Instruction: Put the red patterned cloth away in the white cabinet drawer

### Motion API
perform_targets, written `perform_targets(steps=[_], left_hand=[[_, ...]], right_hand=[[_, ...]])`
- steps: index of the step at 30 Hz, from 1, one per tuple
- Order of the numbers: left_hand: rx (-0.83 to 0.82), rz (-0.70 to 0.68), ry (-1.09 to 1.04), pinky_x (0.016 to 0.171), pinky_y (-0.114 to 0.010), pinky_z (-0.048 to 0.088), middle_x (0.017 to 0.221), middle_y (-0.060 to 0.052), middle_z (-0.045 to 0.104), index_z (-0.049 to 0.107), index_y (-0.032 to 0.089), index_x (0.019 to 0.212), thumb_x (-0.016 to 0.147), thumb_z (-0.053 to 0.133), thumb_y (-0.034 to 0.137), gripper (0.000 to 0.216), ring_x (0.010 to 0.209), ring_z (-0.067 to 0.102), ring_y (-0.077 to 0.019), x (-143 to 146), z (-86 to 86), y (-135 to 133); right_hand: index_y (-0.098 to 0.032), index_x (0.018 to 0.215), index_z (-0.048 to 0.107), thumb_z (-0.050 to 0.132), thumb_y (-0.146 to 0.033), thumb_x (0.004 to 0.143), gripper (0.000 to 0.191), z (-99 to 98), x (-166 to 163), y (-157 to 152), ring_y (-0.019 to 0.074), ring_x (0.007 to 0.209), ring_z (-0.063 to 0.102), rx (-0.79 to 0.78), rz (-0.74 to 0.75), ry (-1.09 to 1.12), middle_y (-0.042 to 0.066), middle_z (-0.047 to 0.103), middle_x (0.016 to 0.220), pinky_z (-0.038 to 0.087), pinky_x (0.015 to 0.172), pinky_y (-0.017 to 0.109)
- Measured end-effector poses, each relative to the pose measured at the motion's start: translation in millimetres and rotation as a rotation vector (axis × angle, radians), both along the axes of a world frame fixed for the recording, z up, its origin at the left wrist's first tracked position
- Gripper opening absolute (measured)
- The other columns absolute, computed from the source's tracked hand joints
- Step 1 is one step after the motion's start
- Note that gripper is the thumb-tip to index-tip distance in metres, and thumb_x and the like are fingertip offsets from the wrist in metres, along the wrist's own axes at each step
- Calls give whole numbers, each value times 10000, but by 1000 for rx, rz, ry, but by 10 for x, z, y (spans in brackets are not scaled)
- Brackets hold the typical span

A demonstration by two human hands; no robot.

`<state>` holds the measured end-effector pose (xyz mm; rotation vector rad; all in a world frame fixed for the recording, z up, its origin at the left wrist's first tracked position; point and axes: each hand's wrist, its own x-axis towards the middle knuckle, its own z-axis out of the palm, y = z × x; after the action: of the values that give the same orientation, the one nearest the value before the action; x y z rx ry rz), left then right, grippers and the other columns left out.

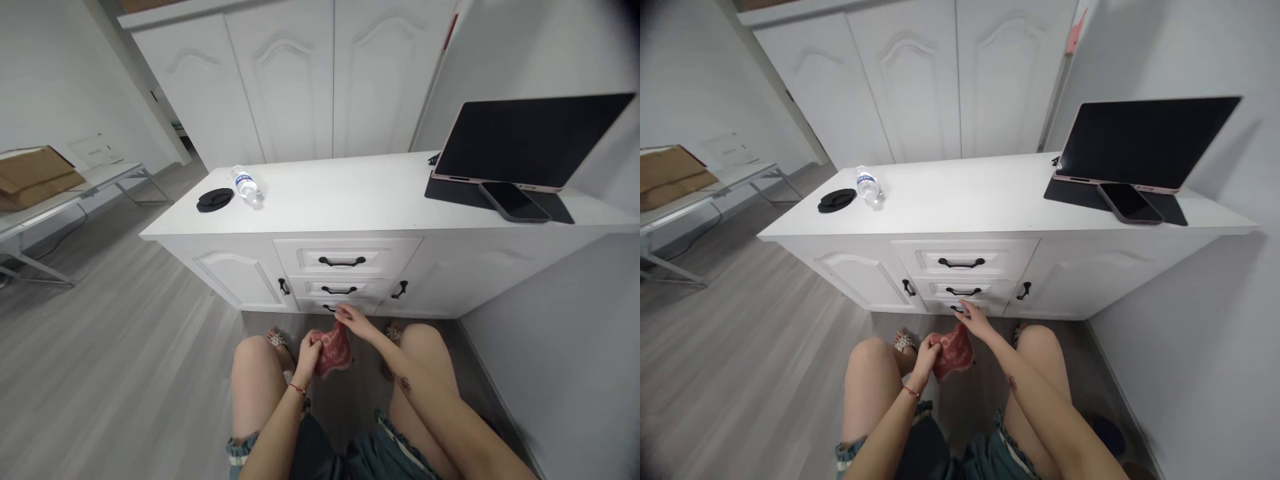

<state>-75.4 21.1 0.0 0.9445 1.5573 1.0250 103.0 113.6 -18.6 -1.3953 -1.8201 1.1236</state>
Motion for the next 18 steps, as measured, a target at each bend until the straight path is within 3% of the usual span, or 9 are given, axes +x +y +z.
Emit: perform_targets(steps=[4, 7, 11, 14, 18], left_hand=[[73, 21, -297, 704, -242, 418, 735, 1, 625, 613, 172, 768, 576, 496, 133, 228, 713, 548, -149, -7, 107, -42], [38, 72, -509, 657, -232, 421, 696, 24, 621, 598, 175, 765, 562, 492, 140, 232, 641, 534, -121, 4, 131, -79], [25, 57, -555, 657, -223, 429, 642, 40, 593, 592, 172, 694, 551, 501, 141, 173, 598, 519, -97, 29, 176, -120], [-37, -26, -606, 818, -289, 458, 848, -17, 679, 635, 176, 801, 610, 555, 211, 209, 809, 614, -161, 59, 267, -154], [-172, -145, -689, 944, -358, 433, 1105, -79, 673, 650, 186, 994, 698, 673, 363, 345, 1046, 603, -238, 95, 430, -213]], right_hand=[[-217, 1147, 608, 576, -428, 820, 391, 242, 164, -361, 222, 1010, 602, -217, 227, 164, 74, 649, 1123, 473, 895, 376], [-197, 1134, 595, 603, -402, 835, 363, 401, 283, -573, 216, 1004, 591, -263, 209, 153, 68, 613, 1156, 493, 863, 376], [-155, 1158, 548, 549, -374, 887, 347, 506, 337, -754, 222, 995, 579, -242, 119, 159, 58, 565, 1167, 507, 831, 412], [-173, 1162, 546, 539, -365, 895, 329, 538, 341, -824, 208, 997, 576, -215, 65, 174, 65, 560, 1181, 505, 838, 405], [-180, 1169, 541, 529, -357, 903, 320, 588, 354, -841, 196, 995, 576, -171, 27, 204, 72, 555, 1188, 504, 838, 403]])
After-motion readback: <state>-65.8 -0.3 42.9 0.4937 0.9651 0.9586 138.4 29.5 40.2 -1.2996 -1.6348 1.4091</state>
